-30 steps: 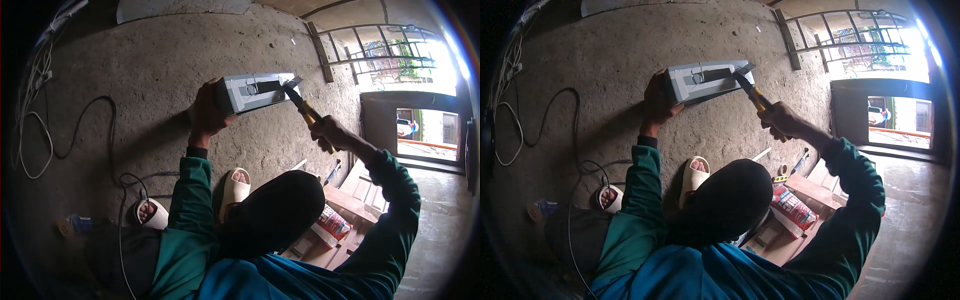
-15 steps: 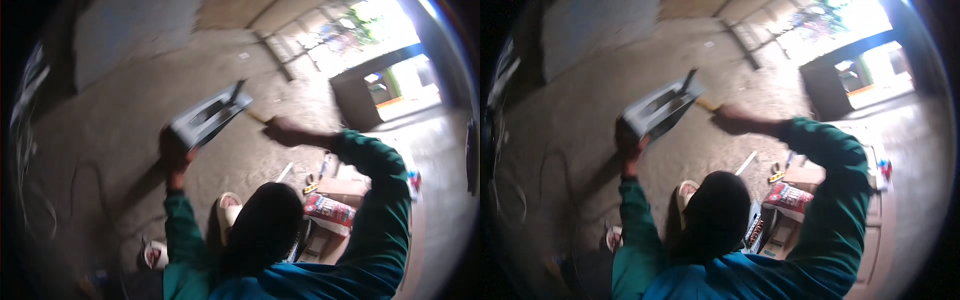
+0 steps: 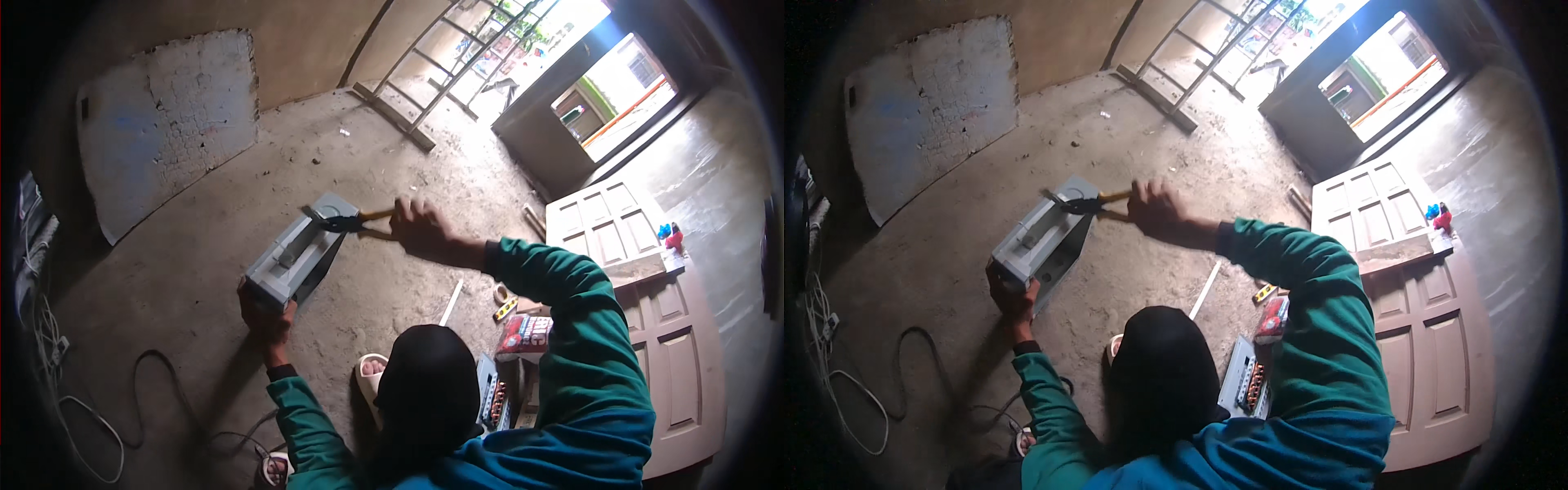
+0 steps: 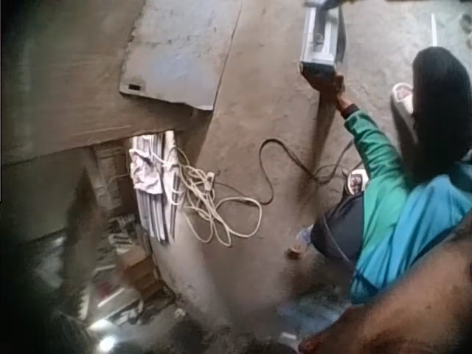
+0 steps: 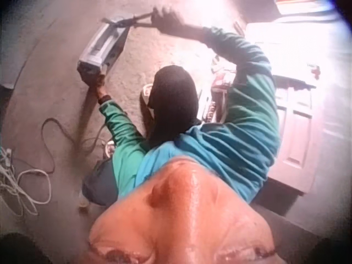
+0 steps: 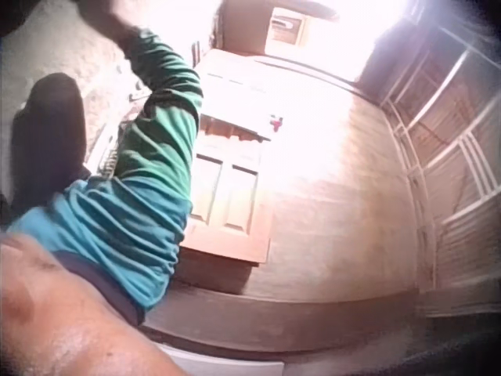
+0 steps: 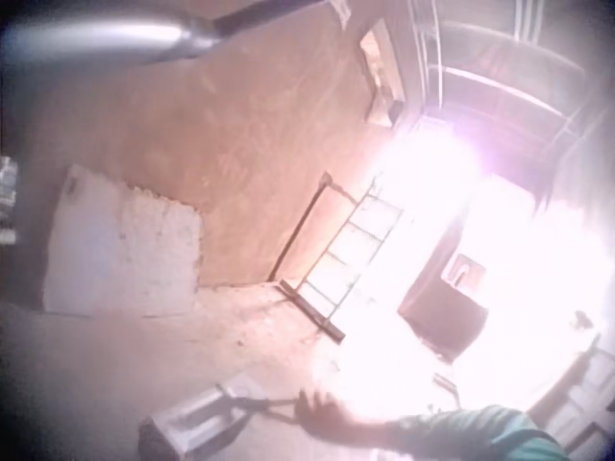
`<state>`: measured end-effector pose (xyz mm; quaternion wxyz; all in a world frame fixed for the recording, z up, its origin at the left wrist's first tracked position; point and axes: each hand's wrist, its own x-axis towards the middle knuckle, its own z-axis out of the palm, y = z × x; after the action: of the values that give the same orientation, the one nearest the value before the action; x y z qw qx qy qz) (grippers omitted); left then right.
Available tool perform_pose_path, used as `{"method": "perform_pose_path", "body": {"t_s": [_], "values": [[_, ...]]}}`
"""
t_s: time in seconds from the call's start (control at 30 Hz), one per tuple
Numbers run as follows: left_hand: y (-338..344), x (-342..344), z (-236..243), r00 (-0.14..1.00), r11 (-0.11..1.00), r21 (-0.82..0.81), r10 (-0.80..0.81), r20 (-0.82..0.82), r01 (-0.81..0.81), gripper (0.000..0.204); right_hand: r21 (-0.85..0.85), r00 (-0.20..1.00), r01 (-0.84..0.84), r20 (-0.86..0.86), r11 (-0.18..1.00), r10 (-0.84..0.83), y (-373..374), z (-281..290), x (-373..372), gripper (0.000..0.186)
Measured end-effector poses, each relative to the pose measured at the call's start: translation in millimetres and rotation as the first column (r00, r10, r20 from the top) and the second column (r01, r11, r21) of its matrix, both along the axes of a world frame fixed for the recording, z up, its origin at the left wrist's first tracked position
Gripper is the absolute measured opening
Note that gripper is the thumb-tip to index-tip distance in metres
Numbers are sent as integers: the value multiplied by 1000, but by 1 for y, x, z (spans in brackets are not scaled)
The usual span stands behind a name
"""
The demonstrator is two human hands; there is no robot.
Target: The person uses an angle grinder to cut a hole in a metal box, then uses a screwdriver, hammer, and pliers to remove the cut metal and clear the opening.
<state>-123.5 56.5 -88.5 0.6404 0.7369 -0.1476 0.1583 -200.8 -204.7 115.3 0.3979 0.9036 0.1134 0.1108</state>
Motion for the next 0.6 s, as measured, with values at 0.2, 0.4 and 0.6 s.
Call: {"method": "perform_pose_path", "body": {"t_s": [0.2, 0.4, 0.6], "values": [[4, -5, -5, 994, 990, 109, -77, -72, 85, 65, 447, 440, 883, -894, -145, -82, 2, -6, -5, 13], [2, 3, 0, 998, 997, 46, -56, -7, 56, 79, 46, 992, 118, 35, 992, -120, 7, -13, -11, 18], [4, -1, 6, 999, 991, 130, -35, -37, 40, 81, 590, 568, 808, -777, 2, -271, -2, -7, 4, 33]]}}
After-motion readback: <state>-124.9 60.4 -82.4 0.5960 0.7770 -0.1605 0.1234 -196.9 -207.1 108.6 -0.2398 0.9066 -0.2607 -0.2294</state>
